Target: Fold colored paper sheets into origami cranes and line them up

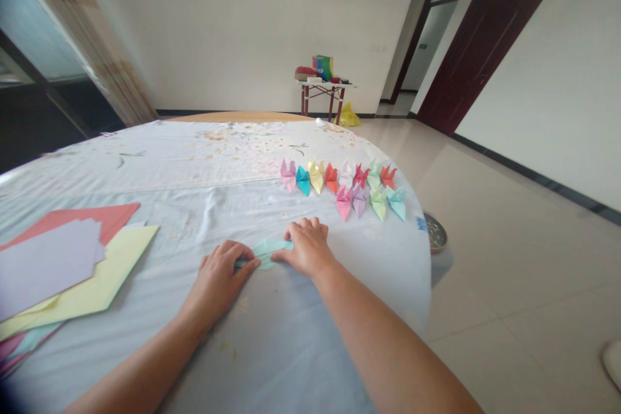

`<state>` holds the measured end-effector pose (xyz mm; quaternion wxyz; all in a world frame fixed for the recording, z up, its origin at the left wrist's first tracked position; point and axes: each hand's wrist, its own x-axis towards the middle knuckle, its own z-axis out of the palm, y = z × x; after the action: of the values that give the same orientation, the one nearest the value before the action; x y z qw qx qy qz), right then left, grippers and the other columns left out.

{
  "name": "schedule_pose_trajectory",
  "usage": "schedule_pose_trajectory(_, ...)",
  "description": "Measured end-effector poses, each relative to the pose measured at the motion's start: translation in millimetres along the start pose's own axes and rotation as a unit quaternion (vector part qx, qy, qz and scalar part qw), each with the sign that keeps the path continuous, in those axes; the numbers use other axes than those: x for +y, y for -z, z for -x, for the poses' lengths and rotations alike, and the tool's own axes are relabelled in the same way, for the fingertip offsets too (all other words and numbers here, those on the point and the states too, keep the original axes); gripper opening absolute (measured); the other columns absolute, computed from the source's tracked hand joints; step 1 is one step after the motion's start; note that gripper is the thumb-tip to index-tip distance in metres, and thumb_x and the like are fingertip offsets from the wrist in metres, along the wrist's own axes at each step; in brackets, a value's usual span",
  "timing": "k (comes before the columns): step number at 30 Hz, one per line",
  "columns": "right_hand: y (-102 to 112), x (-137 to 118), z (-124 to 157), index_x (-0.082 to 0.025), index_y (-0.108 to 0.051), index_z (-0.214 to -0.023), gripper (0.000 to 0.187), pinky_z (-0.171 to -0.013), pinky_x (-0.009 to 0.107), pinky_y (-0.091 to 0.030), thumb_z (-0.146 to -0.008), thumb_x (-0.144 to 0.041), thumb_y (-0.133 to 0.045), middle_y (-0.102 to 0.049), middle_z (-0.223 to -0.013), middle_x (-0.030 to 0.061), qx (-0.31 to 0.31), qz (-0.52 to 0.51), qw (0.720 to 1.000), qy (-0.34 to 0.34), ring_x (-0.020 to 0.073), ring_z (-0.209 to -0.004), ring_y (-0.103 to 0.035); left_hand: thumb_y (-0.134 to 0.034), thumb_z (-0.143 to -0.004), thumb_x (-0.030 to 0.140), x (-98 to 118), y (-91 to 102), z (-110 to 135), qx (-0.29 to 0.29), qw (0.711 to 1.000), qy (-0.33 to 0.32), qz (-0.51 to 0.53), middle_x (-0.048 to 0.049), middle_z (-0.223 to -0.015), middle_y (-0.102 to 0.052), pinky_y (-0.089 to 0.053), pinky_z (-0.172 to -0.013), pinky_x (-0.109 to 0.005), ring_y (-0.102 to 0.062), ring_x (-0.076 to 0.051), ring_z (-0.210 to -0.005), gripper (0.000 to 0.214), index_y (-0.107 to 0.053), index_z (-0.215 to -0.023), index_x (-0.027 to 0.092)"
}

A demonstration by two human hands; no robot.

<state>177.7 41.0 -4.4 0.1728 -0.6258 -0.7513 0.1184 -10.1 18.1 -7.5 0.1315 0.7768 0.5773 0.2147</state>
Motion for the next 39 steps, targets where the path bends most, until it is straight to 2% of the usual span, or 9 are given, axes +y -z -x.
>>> schedule_pose_trajectory(9,10.1,16.5,-1.8,-0.023,-0.059,-0.085,0.034,-0.077,0.033,-0.030,-0.061,-0.045,-0.071,-0.058,-0.091,0.0025,-0.027,-0.035,0.999,0.015,0.0216,-0.093,-0.043,-0.048,-0.079,0.031,-8.3,7.4,-2.0,-0.036,0.998,-0.033,0.050,-0.0025,-0.091,-0.057,-0.039,-0.079,-0.036,-0.053,-0.021,-0.090,0.018,-0.061,-0.089,0.024)
schedule_pose_trajectory(14,30.2,15.6,3.0,-0.018,-0.059,-0.083,0.021,-0.073,0.026,-0.035,-0.076,-0.037,-0.059,-0.060,-0.080,0.0026,0.036,-0.095,0.994,0.042,0.0155,-0.082,-0.050,-0.045,-0.081,0.031,-10.4,4.4,0.6,-0.027,0.998,-0.050,0.024,-0.0038,-0.096,-0.056,-0.038,-0.081,-0.038,-0.052,-0.021,-0.092,0.022,-0.061,-0.095,0.025)
schedule_pose_trajectory(17,32.7,7.4,9.1,-0.018,-0.058,-0.077,0.021,-0.058,0.022,-0.034,-0.078,-0.039,-0.055,-0.060,-0.070,0.0003,-0.034,-0.106,0.992,0.060,0.0122,-0.066,-0.052,-0.044,-0.083,0.030,-7.7,4.2,3.1,-0.012,0.998,-0.067,0.000,-0.0047,-0.102,-0.055,-0.038,-0.081,-0.038,-0.050,-0.021,-0.094,0.022,-0.060,-0.097,0.025)
schedule_pose_trajectory(20,25.8,-0.5,12.6,-0.019,-0.059,-0.082,0.020,-0.054,0.021,-0.032,-0.074,-0.036,-0.060,-0.061,-0.067,-0.0009,-0.087,-0.095,0.988,0.081,0.0118,-0.062,-0.053,-0.042,-0.084,0.028,-0.1,8.2,6.5,-0.013,0.995,-0.088,-0.041,-0.0042,-0.106,-0.057,-0.036,-0.082,-0.038,-0.050,-0.022,-0.097,0.023,-0.058,-0.100,0.025)
schedule_pose_trajectory(24,15.8,-6.1,9.8,-0.017,-0.058,-0.098,0.025,-0.060,0.022,-0.037,-0.076,-0.031,-0.058,-0.063,-0.070,0.0005,-0.082,-0.106,0.985,0.113,0.0129,-0.067,-0.056,-0.042,-0.085,0.029,13.3,16.8,12.7,-0.017,0.988,-0.103,-0.111,-0.0043,-0.097,-0.062,-0.032,-0.084,-0.040,-0.052,-0.022,-0.093,0.021,-0.058,-0.098,0.023)
schedule_pose_trajectory(30,14.9,-10.3,5.9,-0.014,-0.055,-0.108,0.031,-0.076,0.023,-0.040,-0.078,-0.019,-0.054,-0.061,-0.094,0.0062,-0.052,-0.112,0.974,0.189,0.0136,-0.084,-0.056,-0.034,-0.088,0.035,30.7,25.0,24.4,-0.042,0.977,-0.115,-0.177,-0.0052,-0.080,-0.062,-0.033,-0.077,-0.039,-0.056,-0.022,-0.080,0.030,-0.060,-0.090,0.020)
schedule_pose_trajectory(32,19.1,-12.4,7.1,-0.015,-0.057,-0.102,0.025,-0.079,0.024,-0.039,-0.078,-0.021,-0.053,-0.061,-0.094,0.0062,-0.025,-0.084,0.981,0.171,0.0141,-0.087,-0.055,-0.033,-0.088,0.036,35.2,25.4,27.4,-0.062,0.973,-0.118,-0.189,-0.0056,-0.077,-0.062,-0.034,-0.073,-0.037,-0.056,-0.021,-0.075,0.032,-0.060,-0.085,0.020)
schedule_pose_trajectory(35,26.4,-15.8,10.5,-0.017,-0.057,-0.091,0.018,-0.075,0.025,-0.039,-0.081,-0.030,-0.050,-0.061,-0.089,0.0056,0.033,-0.018,0.996,0.082,0.0152,-0.083,-0.056,-0.035,-0.087,0.038,39.2,24.5,29.6,-0.071,0.970,-0.115,-0.200,-0.0056,-0.078,-0.061,-0.034,-0.071,-0.037,-0.056,-0.021,-0.075,0.033,-0.061,-0.078,0.020)
schedule_pose_trajectory(39,28.0,-17.6,14.7,-0.021,-0.057,-0.094,0.024,-0.063,0.026,-0.038,-0.080,-0.039,-0.051,-0.064,-0.078,0.0031,-0.031,0.022,0.999,0.035,0.0172,-0.073,-0.059,-0.036,-0.087,0.038,40.5,22.8,29.8,-0.070,0.972,-0.116,-0.194,-0.0050,-0.078,-0.060,-0.035,-0.072,-0.037,-0.056,-0.021,-0.077,0.031,-0.061,-0.080,0.021)
